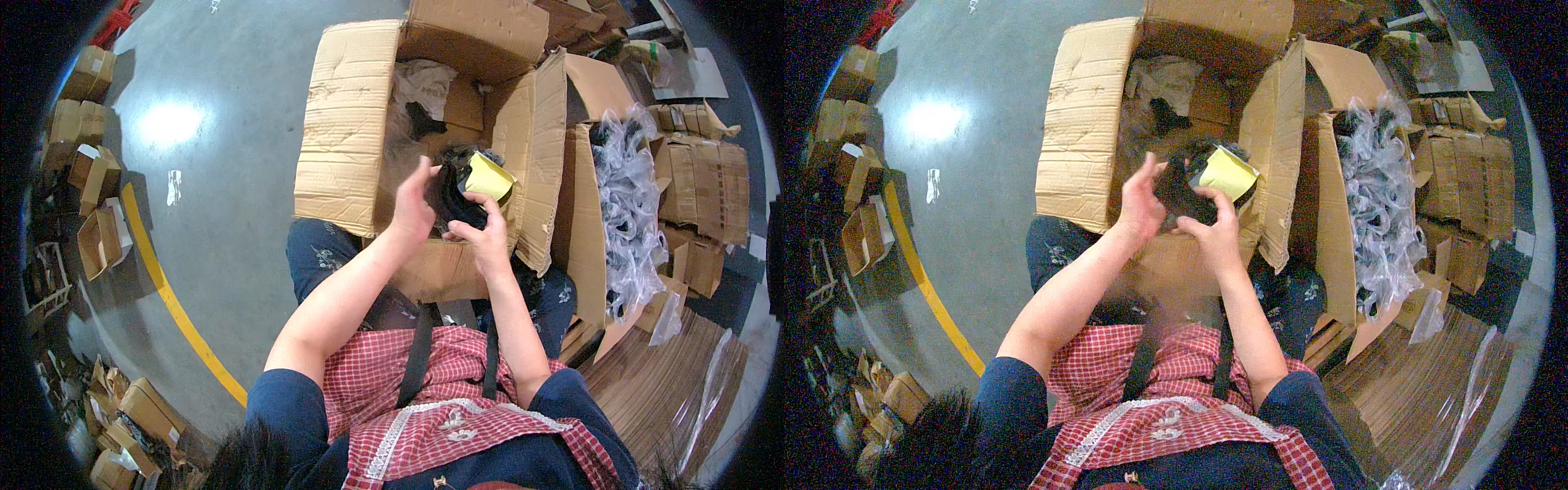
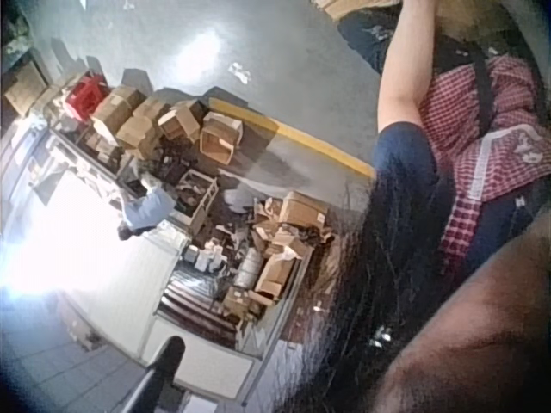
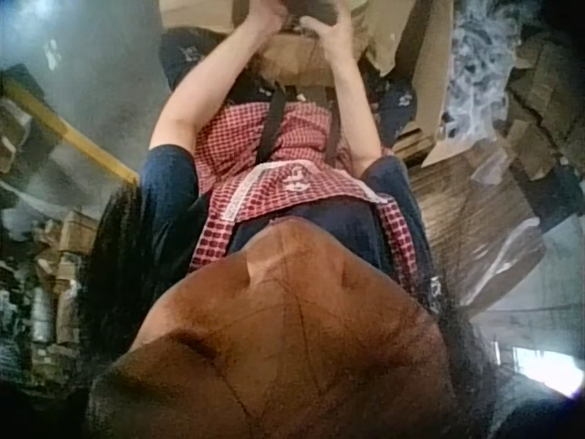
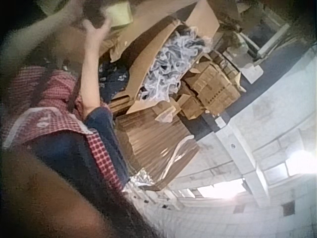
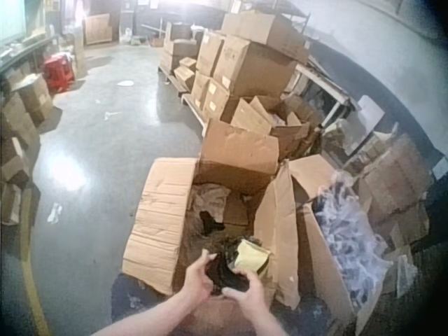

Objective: The person attaches paper labels to black plastic components, places the components inside plastic bags, and puts the bags into a cardboard box.

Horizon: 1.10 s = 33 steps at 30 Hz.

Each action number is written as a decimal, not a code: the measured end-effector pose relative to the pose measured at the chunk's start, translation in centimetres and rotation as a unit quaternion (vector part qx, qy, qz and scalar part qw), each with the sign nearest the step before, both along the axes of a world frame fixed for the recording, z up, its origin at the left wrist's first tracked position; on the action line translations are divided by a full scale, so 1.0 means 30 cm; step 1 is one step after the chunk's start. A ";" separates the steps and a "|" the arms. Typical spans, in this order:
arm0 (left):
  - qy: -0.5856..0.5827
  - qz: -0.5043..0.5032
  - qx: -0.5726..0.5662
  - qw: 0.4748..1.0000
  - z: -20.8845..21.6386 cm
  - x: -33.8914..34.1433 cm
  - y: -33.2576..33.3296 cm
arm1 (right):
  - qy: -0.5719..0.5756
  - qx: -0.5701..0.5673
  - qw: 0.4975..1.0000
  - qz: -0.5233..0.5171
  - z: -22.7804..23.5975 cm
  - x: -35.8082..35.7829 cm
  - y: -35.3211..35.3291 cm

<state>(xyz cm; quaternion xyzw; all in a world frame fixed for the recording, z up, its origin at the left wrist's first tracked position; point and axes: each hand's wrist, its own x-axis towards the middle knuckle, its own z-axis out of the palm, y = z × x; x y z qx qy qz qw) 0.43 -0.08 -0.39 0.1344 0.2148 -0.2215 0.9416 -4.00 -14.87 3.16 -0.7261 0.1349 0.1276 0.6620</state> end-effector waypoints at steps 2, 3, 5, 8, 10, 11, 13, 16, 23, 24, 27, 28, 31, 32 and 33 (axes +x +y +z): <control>0.023 -0.007 -0.029 0.999 -0.009 0.020 0.014 | -0.100 -0.069 0.991 0.051 -0.054 0.001 -0.091; 0.008 -0.013 -0.049 0.999 -0.017 0.026 0.029 | -0.157 -0.128 0.976 0.085 -0.004 0.016 -0.094; 0.007 -0.014 -0.030 0.999 0.007 0.041 0.040 | -0.243 -0.227 0.933 0.136 0.099 0.034 -0.099; 0.021 -0.189 0.137 0.972 0.123 0.044 0.079 | -0.300 -0.306 0.878 0.214 0.219 0.022 -0.091; -0.086 -0.306 0.089 0.944 0.124 0.028 0.074 | -0.313 -0.322 0.856 0.255 0.257 0.024 -0.095; -0.099 -0.360 0.023 0.927 0.123 0.022 0.095 | -0.309 -0.316 0.855 0.273 0.267 0.029 -0.109; -0.136 -0.382 -0.012 0.914 0.149 0.019 0.113 | -0.305 -0.310 0.851 0.295 0.282 0.047 -0.143; -0.181 -0.316 0.072 0.929 0.084 0.006 0.073 | -0.344 -0.363 0.811 0.304 0.269 0.089 -0.161; -0.336 -0.001 0.620 0.709 -0.017 -0.004 0.009 | -0.219 -0.356 0.903 0.096 0.110 0.064 -0.116; -0.369 0.011 0.635 0.678 0.001 -0.006 0.021 | -0.092 -0.168 0.981 0.037 0.065 0.062 -0.125; -0.479 0.007 0.645 0.595 0.055 -0.013 0.042 | 0.173 0.261 0.946 -0.083 0.052 0.070 -0.097; -0.503 -0.028 0.636 0.585 0.070 -0.028 0.040 | 0.176 0.273 0.941 -0.095 0.052 0.078 -0.098; -0.558 -0.080 0.661 0.495 0.068 -0.033 0.018 | 0.196 0.279 0.933 -0.110 0.022 0.105 -0.140; -0.575 -0.073 0.647 0.496 0.067 -0.040 0.010 | 0.196 0.269 0.936 -0.114 -0.003 0.091 -0.160; -0.593 -0.067 0.632 0.495 0.068 -0.045 0.006 | 0.195 0.259 0.938 -0.118 -0.016 0.082 -0.168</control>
